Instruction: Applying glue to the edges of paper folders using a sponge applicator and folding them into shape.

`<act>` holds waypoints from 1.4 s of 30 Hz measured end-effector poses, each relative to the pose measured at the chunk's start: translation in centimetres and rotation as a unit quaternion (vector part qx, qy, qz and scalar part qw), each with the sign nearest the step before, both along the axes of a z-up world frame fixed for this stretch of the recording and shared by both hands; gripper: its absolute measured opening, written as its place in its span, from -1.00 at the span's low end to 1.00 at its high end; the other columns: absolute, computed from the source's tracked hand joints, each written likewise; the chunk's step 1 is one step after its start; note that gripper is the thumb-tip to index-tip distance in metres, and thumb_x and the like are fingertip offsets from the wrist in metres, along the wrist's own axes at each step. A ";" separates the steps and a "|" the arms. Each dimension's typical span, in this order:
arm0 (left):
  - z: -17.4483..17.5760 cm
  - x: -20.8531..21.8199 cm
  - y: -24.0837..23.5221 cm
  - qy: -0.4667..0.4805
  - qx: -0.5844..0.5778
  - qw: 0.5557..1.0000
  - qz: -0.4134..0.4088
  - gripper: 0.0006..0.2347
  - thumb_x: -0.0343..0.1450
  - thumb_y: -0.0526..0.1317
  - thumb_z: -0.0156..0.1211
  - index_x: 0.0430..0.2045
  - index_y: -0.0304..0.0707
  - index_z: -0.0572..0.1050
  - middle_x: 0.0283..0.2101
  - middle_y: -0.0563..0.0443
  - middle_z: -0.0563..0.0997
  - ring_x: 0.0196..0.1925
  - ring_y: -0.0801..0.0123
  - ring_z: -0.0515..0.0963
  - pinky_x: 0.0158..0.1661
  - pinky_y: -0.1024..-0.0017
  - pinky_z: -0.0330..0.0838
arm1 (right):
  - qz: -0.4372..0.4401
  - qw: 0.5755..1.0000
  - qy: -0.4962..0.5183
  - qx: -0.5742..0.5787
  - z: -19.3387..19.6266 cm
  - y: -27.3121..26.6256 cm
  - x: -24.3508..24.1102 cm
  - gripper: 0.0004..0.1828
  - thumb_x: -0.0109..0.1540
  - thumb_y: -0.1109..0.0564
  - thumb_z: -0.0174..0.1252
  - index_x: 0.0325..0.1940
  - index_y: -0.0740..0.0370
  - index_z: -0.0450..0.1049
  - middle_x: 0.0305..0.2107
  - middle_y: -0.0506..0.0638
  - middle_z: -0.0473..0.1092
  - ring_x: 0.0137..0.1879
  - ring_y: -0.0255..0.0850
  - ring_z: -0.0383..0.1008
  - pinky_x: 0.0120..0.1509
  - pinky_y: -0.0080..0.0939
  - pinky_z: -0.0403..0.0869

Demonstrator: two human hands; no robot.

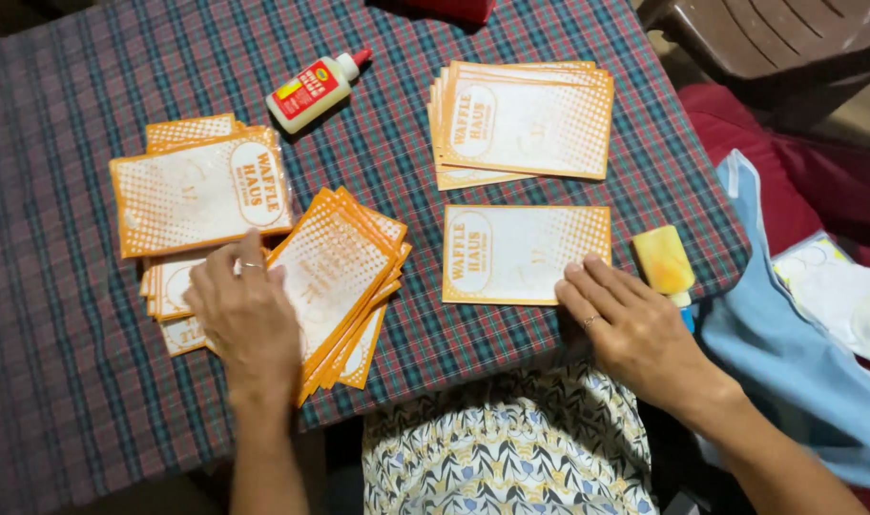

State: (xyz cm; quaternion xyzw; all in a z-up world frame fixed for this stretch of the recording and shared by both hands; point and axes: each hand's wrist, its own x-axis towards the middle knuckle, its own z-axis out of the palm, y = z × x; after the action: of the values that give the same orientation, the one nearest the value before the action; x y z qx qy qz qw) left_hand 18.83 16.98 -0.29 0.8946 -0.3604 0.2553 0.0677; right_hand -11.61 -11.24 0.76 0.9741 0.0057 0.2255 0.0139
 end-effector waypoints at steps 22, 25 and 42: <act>-0.5 -12.9 -12.8 0.059 -0.032 0.895 -0.441 -0.76 0.52 -0.17 0.23 -0.04 -0.37 0.57 0.06 -0.39 0.60 0.07 -0.34 0.60 0.00 -0.03 0.59 | -0.096 0.953 -0.105 0.266 4.2 -2.9 -2.4 -0.77 0.31 0.52 0.24 0.03 0.46 0.55 -0.05 0.27 0.53 0.04 0.07 0.58 0.22 -0.04 0.53; -0.5 -12.7 -12.9 0.038 -0.025 0.895 -0.444 -0.81 0.45 -0.47 0.18 -0.08 -0.42 0.57 0.02 -0.37 0.61 0.00 -0.28 0.62 -0.08 0.05 0.61 | -0.095 0.954 -0.101 0.266 4.4 -3.0 -2.5 -0.74 0.30 0.52 0.23 0.06 0.44 0.54 -0.02 0.26 0.53 0.07 0.06 0.58 0.24 -0.06 0.54; 0.6 -10.5 -14.8 0.385 -0.068 0.883 -0.261 -0.78 0.39 0.06 0.27 -0.52 0.04 0.71 -0.60 0.04 0.66 -0.56 0.24 0.63 -0.50 0.23 0.36 | -0.050 0.944 -0.077 0.316 3.5 -2.4 -1.8 -0.54 0.12 0.62 -0.16 -0.15 0.37 0.55 -0.16 0.17 0.52 -0.05 0.00 0.55 0.14 -0.10 0.50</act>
State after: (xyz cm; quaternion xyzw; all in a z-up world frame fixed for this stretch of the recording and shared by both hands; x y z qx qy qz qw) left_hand 8.36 2.22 0.32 0.7893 -0.5085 -0.1119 0.3255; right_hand -13.41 -13.63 4.26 0.9073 -0.1158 0.2886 -0.2830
